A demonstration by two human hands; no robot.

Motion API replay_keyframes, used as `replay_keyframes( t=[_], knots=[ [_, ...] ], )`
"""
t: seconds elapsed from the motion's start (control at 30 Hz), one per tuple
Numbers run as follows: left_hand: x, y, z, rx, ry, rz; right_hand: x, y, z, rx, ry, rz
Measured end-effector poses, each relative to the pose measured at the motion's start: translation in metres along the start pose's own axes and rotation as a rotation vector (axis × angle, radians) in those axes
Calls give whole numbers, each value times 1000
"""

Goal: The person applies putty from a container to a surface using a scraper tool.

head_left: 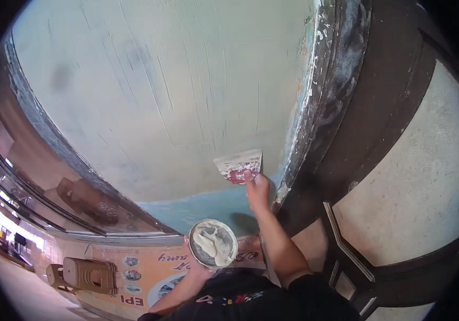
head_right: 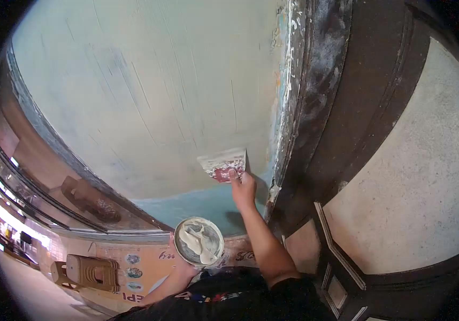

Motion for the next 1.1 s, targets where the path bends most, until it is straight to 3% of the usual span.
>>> replay_keyframes(
  t=[0.07, 0.13, 0.2, 0.27, 0.4, 0.47, 0.57, 0.63, 0.73, 0.8, 0.93, 1.0, 1.07, 1.1],
  knots=[
    [1, 1, -2, -4, -4, -21, 13, -1, -28, -69, 113, -95],
    [-9, 7, -2, 0, 71, 5, 19, 35, -73, 91, 133, -81],
    [-15, 11, -4, 49, 15, -33, 18, 70, -129, 219, -52, -45],
    [-21, 17, -7, 73, 6, -4, 10, 96, -139, 193, -115, -32],
    [-33, 18, -8, 98, 55, -11, 0, 96, -92, 110, 5, 136],
    [-25, 17, -10, 95, 96, 11, 12, 69, -29, -132, 23, 185],
    [-11, 13, -14, 107, 65, 83, 39, 32, 0, -232, 159, 192],
    [-6, 9, -18, 119, 75, 68, 57, 17, -4, -91, 139, 59],
    [-11, 14, -25, 132, 130, 86, 71, 44, -67, -204, 158, 14],
    [-18, 20, -31, 143, 180, 124, 69, 83, -115, 157, 59, 156],
    [-35, 35, -48, 171, 164, 77, 72, 111, -89, 188, 47, 272],
    [-50, 38, -53, 173, 199, 76, 86, 82, -15, -6, 126, 304],
    [-42, 41, -60, 175, 177, 60, 104, 54, 15, -283, 204, 229],
    [-42, 41, -65, 174, 170, 52, 114, 45, 29, -284, 206, 227]
  ],
)
Point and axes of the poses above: each hand's wrist, its own y-axis away from the middle knuckle, its own x-axis out of the palm, z = x × y, the point moved 2 cm from there along -y, towards the middle knuckle, and after that the axes turned 8 degrees about z, right-handed, at the moved point
